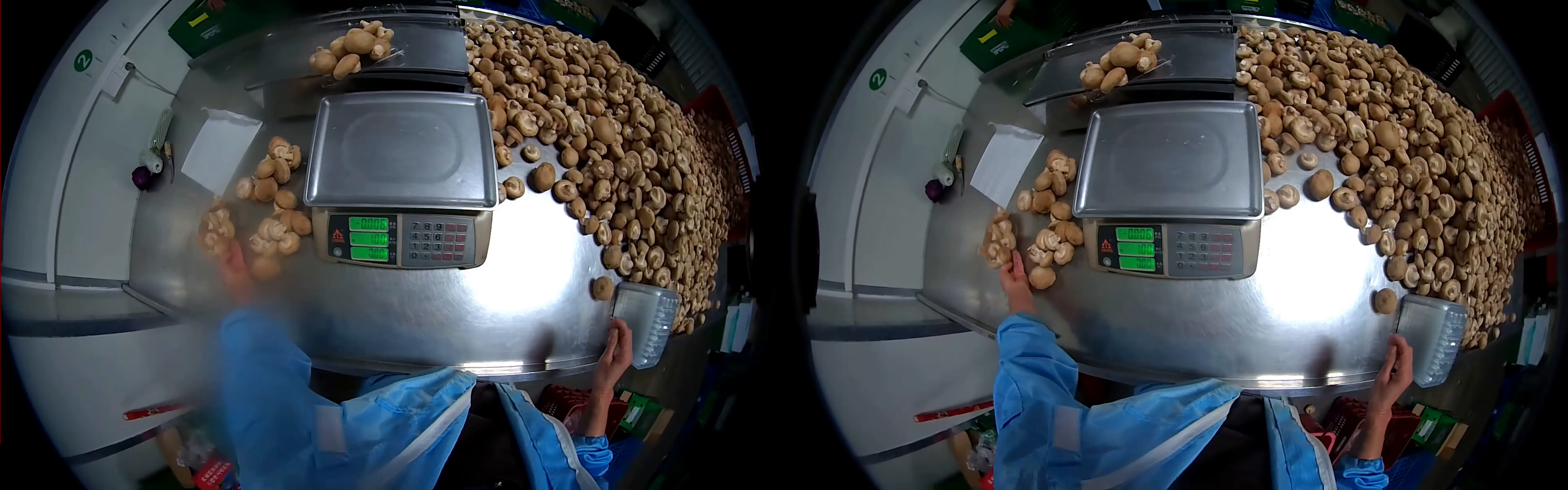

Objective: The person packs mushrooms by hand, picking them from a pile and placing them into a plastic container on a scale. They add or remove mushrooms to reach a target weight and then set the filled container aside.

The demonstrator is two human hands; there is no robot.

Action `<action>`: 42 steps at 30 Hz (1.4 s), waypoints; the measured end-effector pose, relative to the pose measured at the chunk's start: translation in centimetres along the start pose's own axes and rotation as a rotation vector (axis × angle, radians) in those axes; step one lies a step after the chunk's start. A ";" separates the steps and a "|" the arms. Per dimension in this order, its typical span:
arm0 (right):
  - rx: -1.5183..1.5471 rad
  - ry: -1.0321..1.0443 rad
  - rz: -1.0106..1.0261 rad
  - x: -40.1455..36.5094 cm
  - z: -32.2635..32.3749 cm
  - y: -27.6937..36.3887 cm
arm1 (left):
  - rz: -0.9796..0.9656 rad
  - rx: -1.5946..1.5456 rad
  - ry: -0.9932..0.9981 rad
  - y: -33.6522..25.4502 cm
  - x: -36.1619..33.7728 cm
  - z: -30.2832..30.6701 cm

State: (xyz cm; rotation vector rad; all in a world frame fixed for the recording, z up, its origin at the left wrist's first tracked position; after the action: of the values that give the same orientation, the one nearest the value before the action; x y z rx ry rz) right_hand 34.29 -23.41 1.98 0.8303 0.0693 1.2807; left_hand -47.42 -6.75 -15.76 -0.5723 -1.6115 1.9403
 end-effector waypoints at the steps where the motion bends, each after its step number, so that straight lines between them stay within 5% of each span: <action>1: -0.066 -0.004 0.062 0.4 0.7 -0.1 | 0.033 -0.027 0.026 0.1 0.1 0.1; 4: -0.494 -0.105 0.276 1.4 4.3 -1.4 | 0.156 -0.289 0.083 -0.3 -0.2 0.5; 9: -0.762 -0.256 0.026 5.6 10.6 -9.7 | 0.405 -0.377 0.094 0.9 0.9 1.6; 12: -0.680 0.125 -0.191 5.3 9.5 -19.8 | 0.474 -0.315 0.045 2.2 1.2 1.8; 14: -0.584 0.143 -0.204 5.8 9.7 -20.1 | 0.586 -0.328 -0.035 4.5 3.1 2.4; 16: -0.374 0.166 -0.234 6.4 10.3 -18.5 | 0.131 0.124 0.044 6.3 4.3 4.1; 19: -0.107 0.175 -0.306 5.9 11.1 -20.3 | -0.186 0.457 0.305 4.5 2.9 4.5; 20: -0.134 0.177 -0.360 6.3 11.0 -17.4 | -0.363 0.852 0.273 -3.6 -2.7 1.6; 21: -0.208 0.148 -0.343 6.6 10.7 -15.4 | -0.420 0.893 0.148 -1.7 -1.3 2.2; 26: -0.504 -0.041 -0.207 7.0 9.6 -12.3 | 0.290 -0.058 -0.235 -2.5 -0.5 0.5; 29: -0.468 -0.110 -0.232 6.7 9.7 -11.4 | 0.013 0.006 -0.099 -10.6 -6.2 -5.2; 32: -0.522 -0.201 -0.116 6.4 9.8 -10.1 | -0.494 0.199 0.036 -13.2 -6.1 -8.5; 35: -0.541 -0.193 0.008 6.1 9.2 -6.6 | -0.285 0.344 0.071 -24.5 -17.1 -15.2; 38: -0.255 -0.035 0.075 5.3 5.9 -0.8 | -0.515 0.409 0.569 -26.7 -23.3 -21.7; 40: 0.288 0.363 -0.270 4.4 1.9 4.1 | -0.641 0.392 0.950 -28.7 -31.2 -26.2; 42: 0.706 0.641 -0.235 2.7 -3.5 6.3 | -0.696 0.263 1.376 -29.5 -39.4 -30.1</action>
State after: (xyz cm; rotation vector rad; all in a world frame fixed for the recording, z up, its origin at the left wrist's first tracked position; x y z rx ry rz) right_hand 28.34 -19.01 4.23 0.9271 1.1497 1.2581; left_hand 5.73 -5.96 6.58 -0.8058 -0.5043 0.7780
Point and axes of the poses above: each hand's wrist, its own x-axis towards the middle knuckle, its own z-axis out of the back of the hand, y = z × x, the point moved 5 cm from there along x, towards the middle knuckle, and after that the axes turned 6 degrees about z, right-handed, at the moved point
